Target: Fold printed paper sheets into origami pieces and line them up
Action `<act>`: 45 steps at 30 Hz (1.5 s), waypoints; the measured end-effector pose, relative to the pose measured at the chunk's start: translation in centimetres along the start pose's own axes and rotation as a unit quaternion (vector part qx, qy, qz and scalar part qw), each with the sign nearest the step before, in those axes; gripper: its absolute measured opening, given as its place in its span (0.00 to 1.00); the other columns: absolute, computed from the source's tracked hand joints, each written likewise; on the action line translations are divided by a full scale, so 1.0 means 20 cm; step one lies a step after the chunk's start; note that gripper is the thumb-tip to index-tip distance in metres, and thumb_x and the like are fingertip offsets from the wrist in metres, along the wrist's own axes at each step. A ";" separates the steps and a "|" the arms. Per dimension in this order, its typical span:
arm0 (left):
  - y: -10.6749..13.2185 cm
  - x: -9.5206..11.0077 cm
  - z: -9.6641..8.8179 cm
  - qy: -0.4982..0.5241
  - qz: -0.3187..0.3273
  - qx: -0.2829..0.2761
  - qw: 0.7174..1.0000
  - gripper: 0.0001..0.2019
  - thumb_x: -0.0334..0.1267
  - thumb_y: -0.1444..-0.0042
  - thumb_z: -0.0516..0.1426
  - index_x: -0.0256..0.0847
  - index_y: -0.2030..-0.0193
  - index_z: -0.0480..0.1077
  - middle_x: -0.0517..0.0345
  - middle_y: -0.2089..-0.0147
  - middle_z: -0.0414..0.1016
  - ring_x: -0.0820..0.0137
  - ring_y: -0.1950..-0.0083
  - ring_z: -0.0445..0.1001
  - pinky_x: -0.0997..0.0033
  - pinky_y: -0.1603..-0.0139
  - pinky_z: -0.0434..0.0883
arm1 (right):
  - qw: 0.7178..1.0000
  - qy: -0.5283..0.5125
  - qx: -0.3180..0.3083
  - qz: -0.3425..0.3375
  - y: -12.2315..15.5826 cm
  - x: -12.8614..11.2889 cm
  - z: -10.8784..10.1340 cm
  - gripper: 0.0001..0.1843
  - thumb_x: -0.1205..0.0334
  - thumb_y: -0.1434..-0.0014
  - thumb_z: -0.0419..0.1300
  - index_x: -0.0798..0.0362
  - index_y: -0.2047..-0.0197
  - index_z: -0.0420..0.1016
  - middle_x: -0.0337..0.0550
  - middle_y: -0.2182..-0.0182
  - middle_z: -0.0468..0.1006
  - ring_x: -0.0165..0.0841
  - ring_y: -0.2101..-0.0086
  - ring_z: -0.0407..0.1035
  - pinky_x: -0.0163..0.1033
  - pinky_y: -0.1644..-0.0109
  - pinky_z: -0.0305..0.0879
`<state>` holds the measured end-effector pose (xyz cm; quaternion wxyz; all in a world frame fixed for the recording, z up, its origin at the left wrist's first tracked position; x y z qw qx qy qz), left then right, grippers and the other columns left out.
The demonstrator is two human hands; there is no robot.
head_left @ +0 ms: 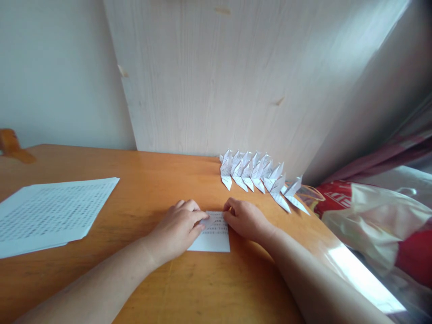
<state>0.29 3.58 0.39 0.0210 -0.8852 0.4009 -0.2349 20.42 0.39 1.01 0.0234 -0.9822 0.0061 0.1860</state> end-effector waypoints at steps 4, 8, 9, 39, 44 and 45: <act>0.01 -0.01 0.00 -0.012 0.004 0.014 1.000 0.15 0.42 0.37 0.53 0.53 0.48 0.76 0.53 0.53 0.72 0.60 0.50 0.67 0.59 0.47 0.65 | 1.000 0.003 0.003 -0.002 0.00 0.00 0.00 0.06 0.61 0.40 0.56 0.50 0.62 0.74 0.40 0.69 0.79 0.32 0.71 0.69 0.35 0.71 0.50; 0.01 -0.02 0.01 -0.029 0.007 0.021 0.999 0.15 0.44 0.36 0.53 0.54 0.46 0.76 0.53 0.52 0.72 0.59 0.48 0.67 0.58 0.45 0.65 | 1.000 -0.001 0.015 -0.010 0.00 0.00 0.01 0.05 0.62 0.41 0.56 0.50 0.64 0.73 0.40 0.69 0.78 0.31 0.71 0.67 0.35 0.71 0.50; 0.01 -0.02 0.01 -0.034 0.006 0.018 0.999 0.16 0.44 0.36 0.53 0.54 0.46 0.75 0.53 0.51 0.72 0.59 0.48 0.67 0.57 0.44 0.65 | 1.000 -0.001 0.020 -0.012 0.00 0.00 0.01 0.04 0.62 0.41 0.56 0.50 0.64 0.72 0.40 0.69 0.78 0.31 0.71 0.67 0.35 0.71 0.50; -0.01 -0.02 0.02 -0.009 -0.042 0.022 0.999 0.18 0.44 0.42 0.57 0.42 0.47 0.74 0.50 0.44 0.72 0.54 0.37 0.62 0.54 0.35 0.58 | 0.957 -0.283 0.056 -0.006 -0.02 0.04 0.06 0.04 0.61 0.44 0.57 0.50 0.65 0.65 0.34 0.75 0.68 0.30 0.74 0.63 0.36 0.71 0.57; -0.03 -0.02 0.01 0.039 -0.065 0.038 0.996 0.11 0.43 0.44 0.58 0.44 0.56 0.76 0.52 0.49 0.74 0.55 0.42 0.65 0.54 0.40 0.63 | 0.910 -0.411 0.054 0.003 -0.01 0.02 0.05 0.09 0.56 0.43 0.59 0.50 0.62 0.64 0.31 0.77 0.65 0.28 0.77 0.60 0.35 0.74 0.57; -0.03 -0.02 0.01 0.055 -0.075 0.043 0.995 0.10 0.43 0.45 0.59 0.44 0.58 0.76 0.52 0.50 0.74 0.55 0.43 0.66 0.55 0.41 0.64 | 0.903 -0.426 0.056 0.001 -0.01 0.02 0.04 0.10 0.56 0.43 0.59 0.50 0.61 0.64 0.31 0.77 0.65 0.28 0.77 0.61 0.35 0.73 0.58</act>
Point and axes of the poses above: each hand's wrist, its own y-axis away from the middle knuckle, its own z-axis out of the palm, x = y × z, the point moved 3 cm from there along -y, towards the middle knuckle
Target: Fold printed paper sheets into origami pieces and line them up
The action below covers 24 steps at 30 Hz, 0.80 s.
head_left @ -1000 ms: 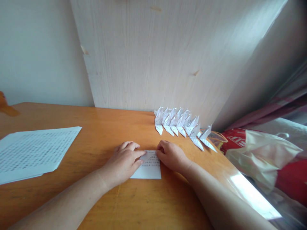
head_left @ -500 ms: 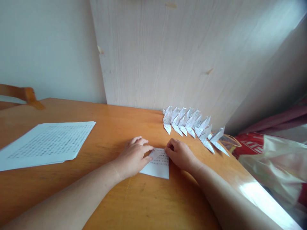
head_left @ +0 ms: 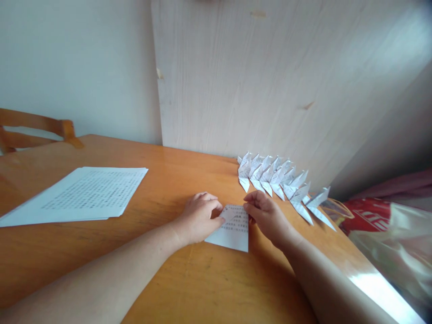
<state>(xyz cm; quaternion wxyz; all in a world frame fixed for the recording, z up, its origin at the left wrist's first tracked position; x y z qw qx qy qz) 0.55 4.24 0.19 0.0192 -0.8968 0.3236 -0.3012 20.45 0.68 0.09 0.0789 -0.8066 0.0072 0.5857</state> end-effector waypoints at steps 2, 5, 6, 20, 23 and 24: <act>-0.01 0.00 -0.01 0.032 -0.028 0.007 0.999 0.09 0.41 0.48 0.60 0.43 0.61 0.75 0.52 0.52 0.75 0.56 0.45 0.68 0.56 0.43 0.65 | 1.000 -0.022 0.002 -0.002 0.00 -0.01 0.00 0.11 0.55 0.44 0.60 0.50 0.61 0.64 0.31 0.77 0.66 0.29 0.77 0.62 0.35 0.73 0.59; 0.00 0.01 -0.01 0.104 -0.076 -0.005 0.992 0.08 0.41 0.47 0.59 0.42 0.61 0.73 0.53 0.57 0.76 0.60 0.52 0.71 0.61 0.51 0.68 | 1.000 -0.026 0.004 0.003 0.00 -0.01 0.00 0.11 0.55 0.44 0.61 0.50 0.62 0.64 0.32 0.77 0.67 0.29 0.76 0.63 0.35 0.73 0.60; 0.00 0.01 -0.01 0.134 -0.093 -0.015 0.987 0.08 0.41 0.46 0.59 0.42 0.60 0.72 0.54 0.59 0.76 0.61 0.55 0.72 0.62 0.54 0.69 | 1.000 -0.024 0.005 0.004 0.00 -0.01 0.00 0.11 0.55 0.44 0.61 0.50 0.62 0.64 0.32 0.77 0.67 0.29 0.76 0.64 0.36 0.73 0.60; -0.01 -0.01 -0.04 0.440 -0.159 -0.003 0.883 0.08 0.37 0.46 0.59 0.38 0.61 0.67 0.57 0.64 0.74 0.70 0.64 0.71 0.69 0.61 0.67 | 0.957 0.231 0.043 -0.169 0.01 -0.03 -0.07 0.21 0.68 0.42 0.55 0.47 0.45 0.69 0.47 0.55 0.74 0.39 0.56 0.71 0.46 0.55 0.70; -0.01 -0.02 -0.06 0.485 -0.175 -0.002 0.857 0.10 0.38 0.48 0.60 0.38 0.61 0.67 0.55 0.63 0.75 0.68 0.63 0.72 0.67 0.59 0.67 | 0.913 0.332 -0.002 -0.236 0.04 -0.07 -0.06 0.34 0.69 0.41 0.55 0.41 0.32 0.58 0.50 0.44 0.68 0.43 0.46 0.66 0.51 0.48 0.69; -0.01 -0.02 -0.07 0.493 -0.182 -0.001 0.851 0.11 0.38 0.49 0.61 0.37 0.60 0.68 0.55 0.63 0.75 0.68 0.63 0.72 0.67 0.59 0.67 | 0.899 0.353 -0.015 -0.258 0.05 -0.08 -0.05 0.37 0.70 0.40 0.55 0.40 0.30 0.55 0.50 0.41 0.66 0.44 0.44 0.64 0.53 0.45 0.68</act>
Point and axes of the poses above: each hand's wrist, its own y-axis away from the middle knuckle, its own z-axis out of the palm, x = y × z, the point moved 3 cm from there along -y, towards the middle knuckle
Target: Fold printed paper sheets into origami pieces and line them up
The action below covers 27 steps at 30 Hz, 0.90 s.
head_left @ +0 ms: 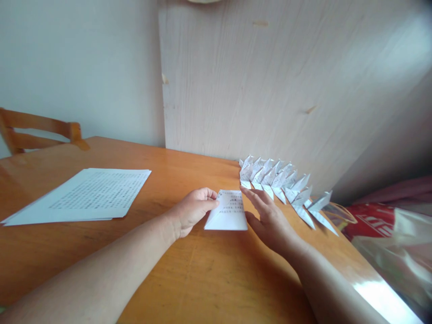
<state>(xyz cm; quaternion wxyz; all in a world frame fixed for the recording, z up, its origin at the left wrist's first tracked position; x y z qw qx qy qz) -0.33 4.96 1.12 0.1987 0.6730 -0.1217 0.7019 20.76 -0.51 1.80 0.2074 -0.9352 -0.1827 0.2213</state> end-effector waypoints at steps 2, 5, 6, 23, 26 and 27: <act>0.00 0.01 -0.01 0.011 -0.007 0.004 1.000 0.12 0.38 0.50 0.61 0.37 0.59 0.68 0.55 0.64 0.75 0.68 0.64 0.72 0.67 0.60 0.67 | 0.998 0.031 -0.009 -0.049 0.00 -0.04 0.00 0.40 0.72 0.41 0.55 0.38 0.29 0.52 0.49 0.37 0.62 0.45 0.40 0.59 0.56 0.39 0.63; -0.01 0.01 -0.02 0.001 -0.009 0.001 1.000 0.14 0.36 0.50 0.61 0.37 0.57 0.67 0.57 0.64 0.75 0.70 0.64 0.73 0.69 0.60 0.67 | 0.993 0.064 -0.025 -0.100 0.01 -0.08 -0.01 0.40 0.75 0.44 0.56 0.39 0.31 0.59 0.48 0.35 0.61 0.46 0.38 0.56 0.59 0.36 0.58; 0.00 0.01 -0.01 -0.012 -0.010 0.003 1.000 0.15 0.36 0.50 0.61 0.38 0.55 0.67 0.57 0.64 0.74 0.70 0.64 0.73 0.69 0.61 0.67 | 0.991 0.069 -0.030 -0.112 0.01 -0.10 -0.01 0.39 0.76 0.45 0.57 0.40 0.33 0.62 0.48 0.36 0.62 0.47 0.38 0.55 0.60 0.37 0.58; 0.04 -0.03 0.01 -0.466 0.106 -0.077 0.875 0.05 0.33 0.50 0.56 0.42 0.67 0.74 0.57 0.62 0.72 0.70 0.66 0.70 0.73 0.69 0.63 | 0.975 0.027 -0.200 -0.090 0.05 -0.21 -0.03 0.23 0.76 0.43 0.55 0.43 0.52 0.80 0.44 0.59 0.76 0.38 0.57 0.68 0.44 0.53 0.66; 0.06 0.01 0.00 -0.495 0.115 -0.113 0.854 0.06 0.31 0.51 0.57 0.43 0.69 0.76 0.57 0.62 0.72 0.70 0.64 0.70 0.73 0.67 0.63 | 0.973 0.014 -0.212 -0.087 0.05 -0.20 -0.03 0.22 0.76 0.43 0.55 0.44 0.53 0.80 0.44 0.59 0.77 0.38 0.57 0.68 0.43 0.53 0.66; 0.06 0.02 0.00 -0.498 0.113 -0.126 0.851 0.06 0.31 0.51 0.57 0.43 0.69 0.76 0.57 0.63 0.72 0.69 0.64 0.70 0.73 0.67 0.63 | 0.973 0.008 -0.214 -0.085 0.05 -0.20 -0.03 0.22 0.76 0.43 0.55 0.44 0.54 0.80 0.44 0.59 0.77 0.38 0.57 0.68 0.42 0.54 0.66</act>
Point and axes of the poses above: each hand's wrist, its own y-axis away from the middle knuckle, its own z-axis out of the palm, x = y × z, the point moved 3 cm from there along -y, towards the middle knuckle
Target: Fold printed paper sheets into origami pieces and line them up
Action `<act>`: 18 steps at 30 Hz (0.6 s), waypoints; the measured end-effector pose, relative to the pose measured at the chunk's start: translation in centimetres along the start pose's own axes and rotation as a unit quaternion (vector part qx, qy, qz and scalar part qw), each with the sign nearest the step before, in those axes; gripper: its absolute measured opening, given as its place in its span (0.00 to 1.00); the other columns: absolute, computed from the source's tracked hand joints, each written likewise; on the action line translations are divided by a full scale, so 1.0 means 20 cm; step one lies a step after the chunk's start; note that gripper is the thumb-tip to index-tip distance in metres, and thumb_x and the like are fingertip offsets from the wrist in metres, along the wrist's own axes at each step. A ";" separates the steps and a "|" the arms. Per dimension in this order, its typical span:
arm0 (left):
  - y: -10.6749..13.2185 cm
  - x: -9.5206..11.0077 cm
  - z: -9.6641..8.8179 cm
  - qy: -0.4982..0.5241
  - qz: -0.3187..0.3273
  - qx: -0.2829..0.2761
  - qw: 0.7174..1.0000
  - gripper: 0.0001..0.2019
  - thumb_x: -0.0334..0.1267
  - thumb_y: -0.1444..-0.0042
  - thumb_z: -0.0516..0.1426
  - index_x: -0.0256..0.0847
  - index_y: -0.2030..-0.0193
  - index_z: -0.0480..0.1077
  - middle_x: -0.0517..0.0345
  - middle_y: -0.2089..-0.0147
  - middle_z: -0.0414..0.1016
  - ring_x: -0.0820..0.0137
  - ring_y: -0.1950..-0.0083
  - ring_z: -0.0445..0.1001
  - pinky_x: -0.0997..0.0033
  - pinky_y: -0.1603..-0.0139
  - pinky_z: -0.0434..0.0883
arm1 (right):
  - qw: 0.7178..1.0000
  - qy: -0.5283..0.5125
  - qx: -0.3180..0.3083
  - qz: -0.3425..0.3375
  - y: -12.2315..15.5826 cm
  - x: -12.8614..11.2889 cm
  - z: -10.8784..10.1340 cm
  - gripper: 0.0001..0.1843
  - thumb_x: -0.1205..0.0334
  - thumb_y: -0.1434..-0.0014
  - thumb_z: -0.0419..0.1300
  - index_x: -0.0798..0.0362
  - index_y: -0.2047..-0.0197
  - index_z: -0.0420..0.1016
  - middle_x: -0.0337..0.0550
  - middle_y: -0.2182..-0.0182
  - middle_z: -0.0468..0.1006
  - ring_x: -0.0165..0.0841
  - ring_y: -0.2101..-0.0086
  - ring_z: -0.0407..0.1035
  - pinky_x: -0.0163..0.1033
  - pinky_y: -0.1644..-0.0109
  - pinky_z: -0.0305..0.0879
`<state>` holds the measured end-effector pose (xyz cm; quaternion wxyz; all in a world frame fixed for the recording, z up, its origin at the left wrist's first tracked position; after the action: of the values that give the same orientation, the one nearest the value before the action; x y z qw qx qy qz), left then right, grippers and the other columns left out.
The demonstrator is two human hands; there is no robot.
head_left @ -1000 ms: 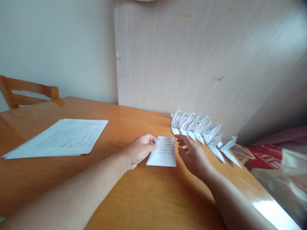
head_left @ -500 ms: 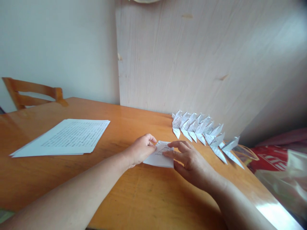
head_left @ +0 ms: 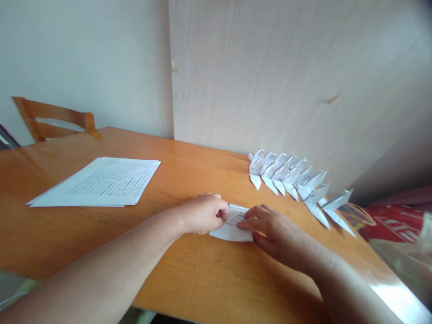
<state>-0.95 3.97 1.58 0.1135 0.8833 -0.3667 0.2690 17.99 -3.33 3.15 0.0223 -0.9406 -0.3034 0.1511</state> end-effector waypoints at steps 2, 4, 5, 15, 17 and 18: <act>0.01 0.00 -0.02 -0.004 -0.001 -0.029 1.000 0.06 0.32 0.52 0.58 0.44 0.69 0.77 0.57 0.63 0.73 0.69 0.64 0.70 0.73 0.67 0.63 | 1.000 -0.013 -0.004 0.007 0.00 0.01 0.00 0.22 0.76 0.44 0.55 0.44 0.54 0.80 0.43 0.59 0.77 0.38 0.58 0.69 0.42 0.54 0.66; 0.01 0.01 -0.04 -0.008 -0.005 -0.056 0.998 0.06 0.32 0.53 0.59 0.44 0.68 0.77 0.58 0.64 0.75 0.69 0.65 0.71 0.72 0.67 0.62 | 0.999 -0.020 -0.007 0.028 0.01 0.02 0.00 0.22 0.76 0.45 0.56 0.43 0.53 0.78 0.42 0.59 0.77 0.37 0.59 0.70 0.42 0.54 0.66; 0.02 0.00 -0.05 -0.009 -0.008 -0.066 0.998 0.07 0.32 0.53 0.59 0.44 0.68 0.78 0.59 0.65 0.76 0.69 0.66 0.71 0.72 0.67 0.62 | 0.999 -0.021 -0.009 0.041 0.01 0.03 0.00 0.21 0.75 0.45 0.56 0.44 0.53 0.78 0.42 0.59 0.77 0.37 0.60 0.70 0.42 0.54 0.66; 0.01 -0.06 -0.05 0.052 -0.021 -0.112 0.992 0.08 0.34 0.56 0.61 0.45 0.66 0.77 0.61 0.69 0.76 0.71 0.70 0.69 0.74 0.72 0.59 | 0.997 -0.052 -0.024 0.048 0.03 0.03 -0.01 0.16 0.72 0.45 0.58 0.45 0.57 0.77 0.42 0.59 0.78 0.37 0.60 0.72 0.41 0.55 0.67; 0.01 -0.06 -0.05 0.053 -0.020 -0.115 0.992 0.08 0.34 0.56 0.61 0.45 0.66 0.77 0.61 0.69 0.76 0.71 0.70 0.69 0.74 0.72 0.59 | 0.997 -0.051 -0.027 0.042 0.03 0.04 0.00 0.15 0.71 0.44 0.59 0.45 0.56 0.78 0.43 0.56 0.78 0.38 0.58 0.72 0.42 0.54 0.67; 0.01 -0.07 -0.05 0.054 -0.021 -0.117 0.992 0.09 0.34 0.56 0.61 0.45 0.65 0.78 0.61 0.69 0.76 0.71 0.70 0.69 0.74 0.72 0.59 | 0.998 -0.051 -0.028 0.040 0.03 0.04 0.00 0.15 0.70 0.43 0.59 0.44 0.56 0.79 0.43 0.55 0.78 0.39 0.57 0.72 0.43 0.53 0.68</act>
<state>-2.29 4.97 1.70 0.2408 0.8557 -0.3707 0.2691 18.99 -3.39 2.87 -0.0251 -0.9432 -0.2706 0.1909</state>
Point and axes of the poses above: each hand's wrist, its own y-axis away from the middle knuckle, its own z-axis out of the palm, x = y × z, the point moved 3 cm from there along -y, towards the middle knuckle
